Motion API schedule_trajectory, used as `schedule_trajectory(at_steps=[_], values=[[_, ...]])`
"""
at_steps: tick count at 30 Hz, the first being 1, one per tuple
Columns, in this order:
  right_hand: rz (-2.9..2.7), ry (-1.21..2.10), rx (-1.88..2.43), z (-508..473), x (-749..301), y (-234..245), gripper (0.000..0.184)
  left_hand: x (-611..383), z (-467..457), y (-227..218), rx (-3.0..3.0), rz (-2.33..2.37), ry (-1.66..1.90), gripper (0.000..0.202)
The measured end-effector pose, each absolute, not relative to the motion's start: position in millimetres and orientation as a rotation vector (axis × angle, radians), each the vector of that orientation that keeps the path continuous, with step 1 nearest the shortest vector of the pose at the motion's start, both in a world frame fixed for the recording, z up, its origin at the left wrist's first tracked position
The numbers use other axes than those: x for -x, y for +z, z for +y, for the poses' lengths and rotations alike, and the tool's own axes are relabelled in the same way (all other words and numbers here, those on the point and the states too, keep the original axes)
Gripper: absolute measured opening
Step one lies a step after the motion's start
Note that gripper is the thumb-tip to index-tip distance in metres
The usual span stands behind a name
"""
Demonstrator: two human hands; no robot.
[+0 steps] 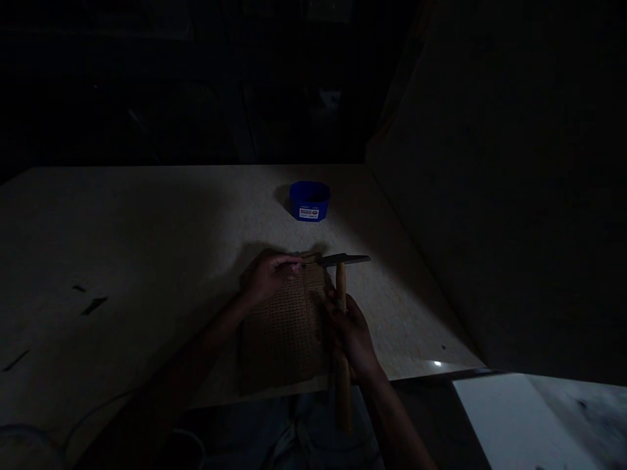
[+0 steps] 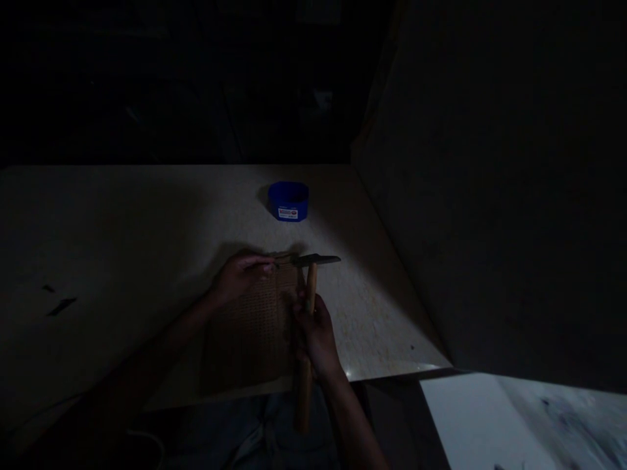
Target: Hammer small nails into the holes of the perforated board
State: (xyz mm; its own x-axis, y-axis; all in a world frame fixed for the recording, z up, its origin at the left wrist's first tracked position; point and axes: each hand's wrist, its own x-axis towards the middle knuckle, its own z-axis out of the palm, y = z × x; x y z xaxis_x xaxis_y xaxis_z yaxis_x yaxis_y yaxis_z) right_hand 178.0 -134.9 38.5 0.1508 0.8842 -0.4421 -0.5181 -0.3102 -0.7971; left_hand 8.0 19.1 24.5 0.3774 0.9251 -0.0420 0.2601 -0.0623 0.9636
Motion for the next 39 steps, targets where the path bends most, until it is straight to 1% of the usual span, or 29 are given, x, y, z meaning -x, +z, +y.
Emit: schedule_trajectory(at_steps=[3,9,20,25,29,34,39], values=[[-0.448,1.482,1.217,-135.6,-177.8,36.1,0.055,-11.3,16.9,22.4,-1.549,1.138,0.830,0.027],[-0.514,1.445,1.259,-136.2,-176.4,39.2,0.054,-16.2,7.9,24.9,-1.547,1.237,0.866,0.018],[-0.517,1.458,1.245,-135.5,-178.0,35.8,0.051,-17.4,4.0,30.6,-1.673,1.263,0.832,0.022],[-0.482,1.462,1.245,-134.8,-176.6,40.6,0.055,-18.9,1.8,34.7,-1.690,1.285,0.831,0.022],[-0.498,1.454,1.255,-134.9,-176.5,42.2,0.055,-19.4,2.3,33.1,-1.702,1.291,0.842,0.021],[-0.490,1.460,1.257,-135.0,-177.3,41.8,0.051,-18.6,3.1,28.8,-1.701,1.273,0.864,0.021],[-0.486,1.455,1.278,-134.1,-176.5,44.2,0.054,-17.8,4.2,19.3,-1.712,1.294,0.874,0.019]])
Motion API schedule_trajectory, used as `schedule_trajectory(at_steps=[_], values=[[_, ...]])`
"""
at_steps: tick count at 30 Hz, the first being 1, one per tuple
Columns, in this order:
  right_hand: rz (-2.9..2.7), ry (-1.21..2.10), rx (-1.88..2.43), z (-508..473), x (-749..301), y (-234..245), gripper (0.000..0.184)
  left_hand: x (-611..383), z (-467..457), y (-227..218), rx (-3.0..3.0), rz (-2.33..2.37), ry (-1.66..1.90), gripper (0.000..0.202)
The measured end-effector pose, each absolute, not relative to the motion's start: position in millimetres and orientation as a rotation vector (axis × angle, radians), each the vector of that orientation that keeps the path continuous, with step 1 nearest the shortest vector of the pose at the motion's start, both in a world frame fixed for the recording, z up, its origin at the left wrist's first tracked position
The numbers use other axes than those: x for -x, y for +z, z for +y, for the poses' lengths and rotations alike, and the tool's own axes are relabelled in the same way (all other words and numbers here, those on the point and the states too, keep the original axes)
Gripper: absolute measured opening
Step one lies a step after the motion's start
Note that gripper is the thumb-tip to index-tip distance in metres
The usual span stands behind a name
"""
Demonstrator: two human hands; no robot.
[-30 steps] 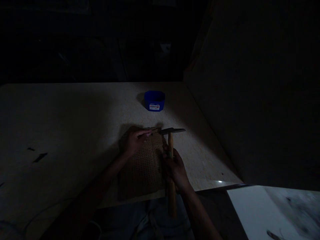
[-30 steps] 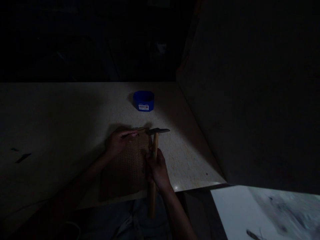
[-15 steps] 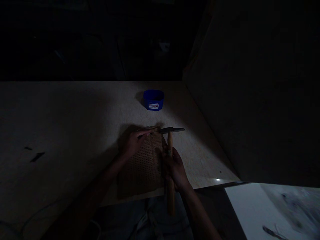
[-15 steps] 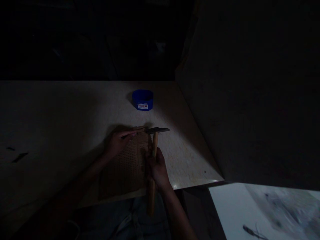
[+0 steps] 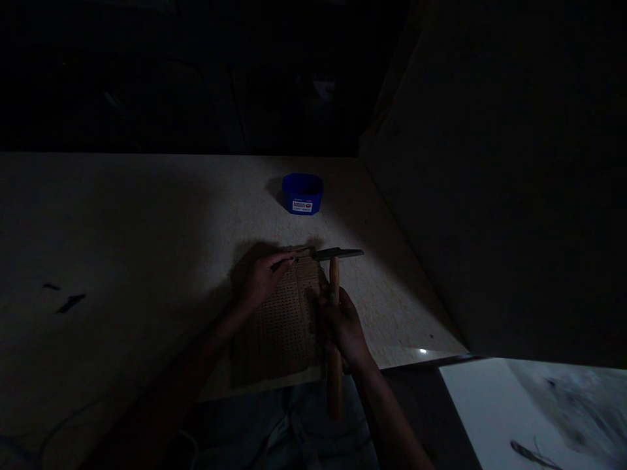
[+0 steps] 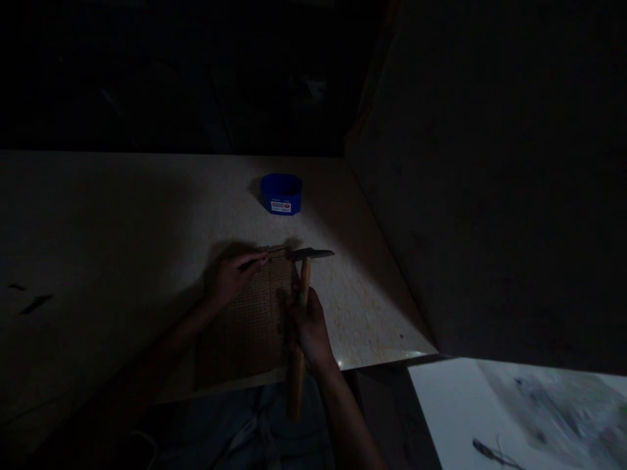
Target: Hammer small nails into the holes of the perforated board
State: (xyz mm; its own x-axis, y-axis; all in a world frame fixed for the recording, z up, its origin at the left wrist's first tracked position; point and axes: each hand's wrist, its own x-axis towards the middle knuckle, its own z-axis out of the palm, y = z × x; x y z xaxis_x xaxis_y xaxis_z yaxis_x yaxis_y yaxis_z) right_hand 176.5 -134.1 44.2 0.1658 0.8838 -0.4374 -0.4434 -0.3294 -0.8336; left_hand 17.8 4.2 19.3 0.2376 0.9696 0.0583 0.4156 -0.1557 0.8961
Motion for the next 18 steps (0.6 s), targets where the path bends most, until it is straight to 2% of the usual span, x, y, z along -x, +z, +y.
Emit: schedule_trajectory(at_steps=[7,13,18], values=[[-0.618,1.440,1.336,-130.5,-182.7,55.2,0.047,-18.1,1.1,13.6,-1.767,1.282,0.939,0.030],[-1.181,1.181,1.440,-126.1,-204.8,101.4,0.039,-21.4,-1.9,20.2,-1.771,1.312,0.899,0.030],[-1.366,1.246,1.419,-122.6,-209.9,130.7,0.039,-20.1,-0.2,18.5,-1.794,1.344,0.897,0.033]])
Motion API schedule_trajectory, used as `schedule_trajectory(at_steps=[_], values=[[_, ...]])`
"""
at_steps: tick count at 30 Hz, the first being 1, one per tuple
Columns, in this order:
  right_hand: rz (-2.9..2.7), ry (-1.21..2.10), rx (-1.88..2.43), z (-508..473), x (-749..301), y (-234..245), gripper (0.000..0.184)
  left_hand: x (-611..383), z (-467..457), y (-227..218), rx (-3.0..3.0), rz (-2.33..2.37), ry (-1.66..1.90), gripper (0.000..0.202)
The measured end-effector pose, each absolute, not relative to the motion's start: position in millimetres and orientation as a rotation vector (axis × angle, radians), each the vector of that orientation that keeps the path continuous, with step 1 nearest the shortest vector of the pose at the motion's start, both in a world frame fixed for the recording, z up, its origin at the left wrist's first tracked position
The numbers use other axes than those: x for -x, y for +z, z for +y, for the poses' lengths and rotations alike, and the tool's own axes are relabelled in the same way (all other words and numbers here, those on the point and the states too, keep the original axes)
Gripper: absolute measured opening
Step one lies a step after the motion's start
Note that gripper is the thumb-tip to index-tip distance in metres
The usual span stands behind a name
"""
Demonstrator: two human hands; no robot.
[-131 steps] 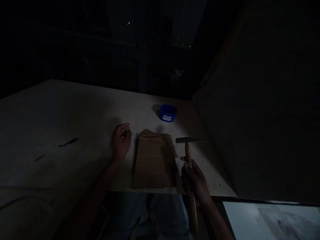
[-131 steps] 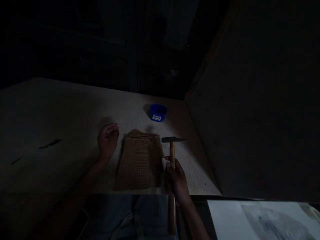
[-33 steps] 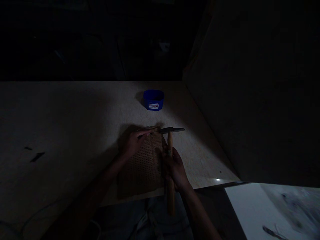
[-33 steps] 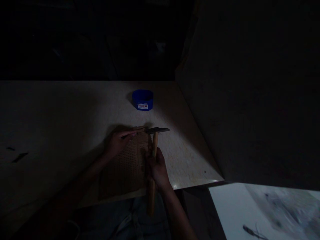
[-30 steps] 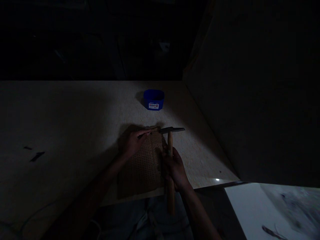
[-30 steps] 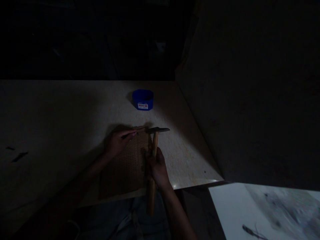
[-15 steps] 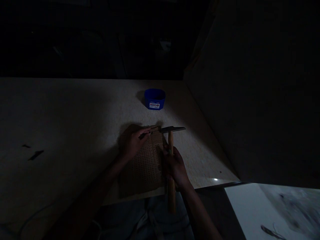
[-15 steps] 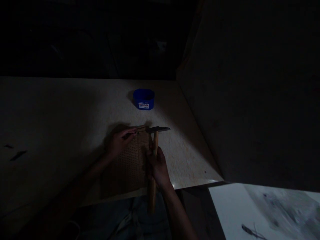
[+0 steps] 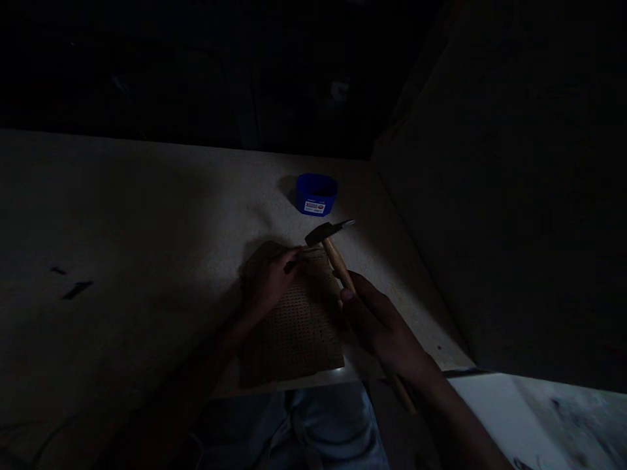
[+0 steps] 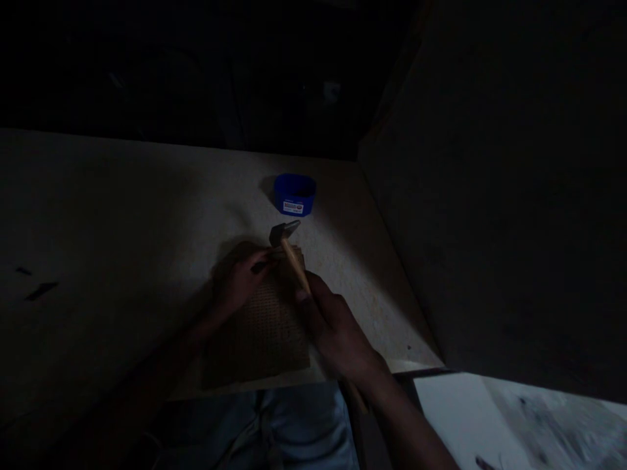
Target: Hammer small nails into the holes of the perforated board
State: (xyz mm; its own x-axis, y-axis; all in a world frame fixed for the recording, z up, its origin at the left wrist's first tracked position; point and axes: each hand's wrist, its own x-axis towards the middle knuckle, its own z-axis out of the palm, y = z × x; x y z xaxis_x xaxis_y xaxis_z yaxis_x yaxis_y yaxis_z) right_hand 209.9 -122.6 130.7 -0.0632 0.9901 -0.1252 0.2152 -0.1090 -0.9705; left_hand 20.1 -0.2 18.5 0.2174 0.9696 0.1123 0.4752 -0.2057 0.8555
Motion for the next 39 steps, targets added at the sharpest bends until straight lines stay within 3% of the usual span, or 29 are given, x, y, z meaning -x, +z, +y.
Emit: schedule_trajectory(at_steps=[6,11,19,27,32,39], values=[[-1.477,1.217,1.446,-120.5,-206.4,136.0,0.032,-17.6,1.6,9.8,-1.839,1.330,0.889,0.033],[-1.390,1.208,1.480,-119.5,-204.6,138.5,0.038,-20.5,-0.6,13.4,-1.826,1.322,0.877,0.034],[-1.498,1.217,1.635,-112.0,-200.4,101.6,0.034,-23.7,0.0,13.5,-1.754,1.328,0.875,0.030],[-1.597,1.126,1.595,-115.5,-203.1,112.4,0.048,-21.4,1.0,6.3,-1.871,1.316,0.896,0.033],[-1.646,1.211,1.672,-107.1,-205.6,103.2,0.042,-22.9,3.3,5.8,-1.868,1.317,0.871,0.025],[-1.621,1.137,1.658,-106.1,-206.3,105.2,0.044,-24.3,5.9,11.0,-1.805,1.323,0.851,0.028]])
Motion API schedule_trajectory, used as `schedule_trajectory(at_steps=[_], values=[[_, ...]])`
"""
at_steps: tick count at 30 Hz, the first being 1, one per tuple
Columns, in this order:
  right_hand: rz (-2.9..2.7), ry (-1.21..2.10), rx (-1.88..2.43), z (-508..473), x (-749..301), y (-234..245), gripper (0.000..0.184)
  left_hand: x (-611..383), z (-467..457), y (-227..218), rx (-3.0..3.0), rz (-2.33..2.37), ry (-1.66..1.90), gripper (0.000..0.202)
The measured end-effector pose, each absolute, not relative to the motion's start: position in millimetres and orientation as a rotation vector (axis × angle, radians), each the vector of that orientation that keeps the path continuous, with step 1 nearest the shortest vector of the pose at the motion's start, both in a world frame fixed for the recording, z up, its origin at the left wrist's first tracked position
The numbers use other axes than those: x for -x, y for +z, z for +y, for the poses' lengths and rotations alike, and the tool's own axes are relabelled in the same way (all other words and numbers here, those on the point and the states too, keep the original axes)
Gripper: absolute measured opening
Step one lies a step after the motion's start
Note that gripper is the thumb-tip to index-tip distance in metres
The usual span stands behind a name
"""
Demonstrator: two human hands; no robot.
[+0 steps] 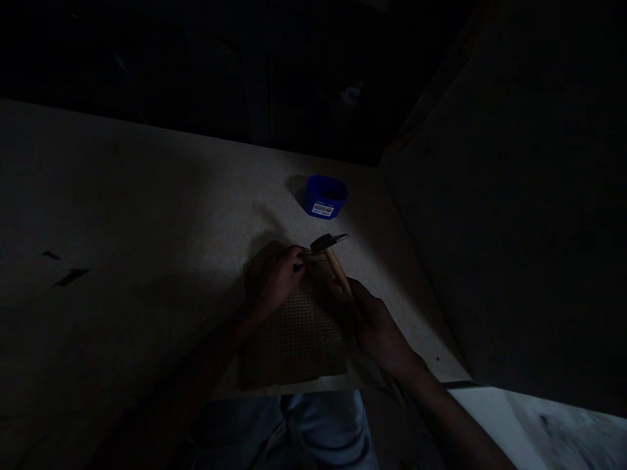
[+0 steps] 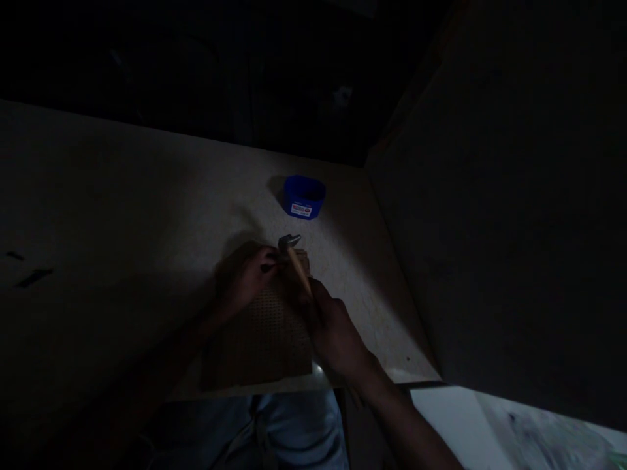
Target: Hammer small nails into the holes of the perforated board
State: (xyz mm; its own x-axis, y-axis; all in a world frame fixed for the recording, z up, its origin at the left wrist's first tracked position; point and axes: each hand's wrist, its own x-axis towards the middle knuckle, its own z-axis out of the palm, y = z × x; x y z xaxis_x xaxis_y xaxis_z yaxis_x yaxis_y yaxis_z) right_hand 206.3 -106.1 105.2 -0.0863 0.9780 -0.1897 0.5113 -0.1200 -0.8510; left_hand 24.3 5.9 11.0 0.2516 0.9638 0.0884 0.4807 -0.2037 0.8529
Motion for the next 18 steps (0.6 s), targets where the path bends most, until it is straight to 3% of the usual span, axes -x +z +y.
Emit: schedule_trajectory(at_steps=[18], values=[[-1.635,1.223,1.682,-96.0,-213.4,102.0,0.039,-24.6,16.3,22.2,-1.831,1.316,0.715,0.020]])
